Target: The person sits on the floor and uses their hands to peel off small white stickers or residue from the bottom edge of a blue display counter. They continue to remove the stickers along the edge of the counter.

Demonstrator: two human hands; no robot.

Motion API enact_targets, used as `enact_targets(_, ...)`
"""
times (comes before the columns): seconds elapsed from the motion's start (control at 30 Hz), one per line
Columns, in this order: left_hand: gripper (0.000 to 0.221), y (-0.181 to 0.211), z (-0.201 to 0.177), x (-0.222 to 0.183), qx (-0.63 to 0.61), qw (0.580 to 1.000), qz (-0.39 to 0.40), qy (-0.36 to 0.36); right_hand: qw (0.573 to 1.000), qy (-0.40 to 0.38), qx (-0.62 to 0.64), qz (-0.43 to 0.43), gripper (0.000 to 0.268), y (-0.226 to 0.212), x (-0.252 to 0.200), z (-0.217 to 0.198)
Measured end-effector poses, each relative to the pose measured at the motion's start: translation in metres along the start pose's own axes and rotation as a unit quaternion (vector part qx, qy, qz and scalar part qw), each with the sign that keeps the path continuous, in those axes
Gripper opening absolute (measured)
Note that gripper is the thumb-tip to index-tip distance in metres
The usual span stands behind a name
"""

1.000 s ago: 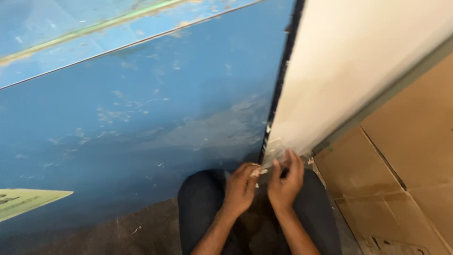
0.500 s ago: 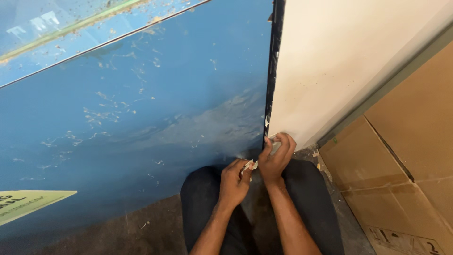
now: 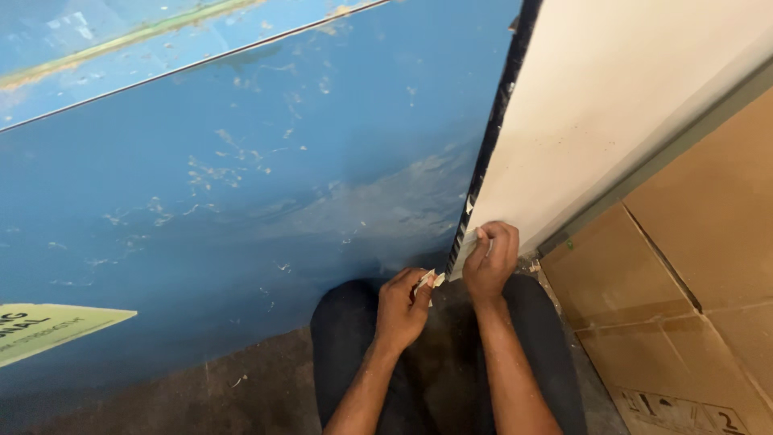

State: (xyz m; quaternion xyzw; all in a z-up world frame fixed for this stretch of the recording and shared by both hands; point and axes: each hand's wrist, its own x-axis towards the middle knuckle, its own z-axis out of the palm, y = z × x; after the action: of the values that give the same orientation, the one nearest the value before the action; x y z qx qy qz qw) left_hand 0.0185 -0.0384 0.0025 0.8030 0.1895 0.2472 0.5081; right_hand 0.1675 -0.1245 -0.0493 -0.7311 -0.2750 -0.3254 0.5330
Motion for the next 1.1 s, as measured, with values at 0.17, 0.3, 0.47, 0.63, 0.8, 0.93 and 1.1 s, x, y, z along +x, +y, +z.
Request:
enact_targets(0.17, 0.013, -0.005, -0.015, -0.002, -0.016, 1.0, -0.004, 0.014, 0.998, -0.056, -0.027, 0.014, 0.008, -0.019, -0.015, 0.003)
enact_targets(0.3, 0.013, -0.02, -0.022, 0.001, -0.005, 0.998, 0.021, 0.061, 0.974, -0.21, 0.039, 0.08, 0.001, -0.054, -0.07, 0.022)
enact_targets(0.47, 0.019, -0.041, -0.035, 0.002, -0.033, 0.992, -0.028, 0.117, 0.913, -0.362, 0.1, 0.159, 0.011, -0.057, -0.108, 0.01)
enact_targets(0.63, 0.031, -0.045, -0.021, 0.001, -0.129, 0.98, -0.043, -0.146, 0.733, -0.459, 0.291, 0.409, 0.009, -0.028, -0.072, -0.036)
enact_targets(0.8, 0.02, -0.048, -0.012, 0.001, -0.087, 0.984, -0.118, -0.099, 0.801, -0.32, 0.212, 0.459, 0.012, -0.041, -0.064, -0.04)
enact_targets(0.93, 0.016, -0.054, -0.016, 0.004, 0.061, 0.993, -0.097, -0.002, 0.904, -0.061, 0.216, 0.364, 0.036, -0.037, -0.061, -0.019)
enact_targets(1.1, 0.018, -0.05, -0.013, 0.007, 0.042, 0.99, -0.132, -0.011, 0.989, 0.01, -0.014, 0.147, 0.069, -0.024, -0.049, 0.017)
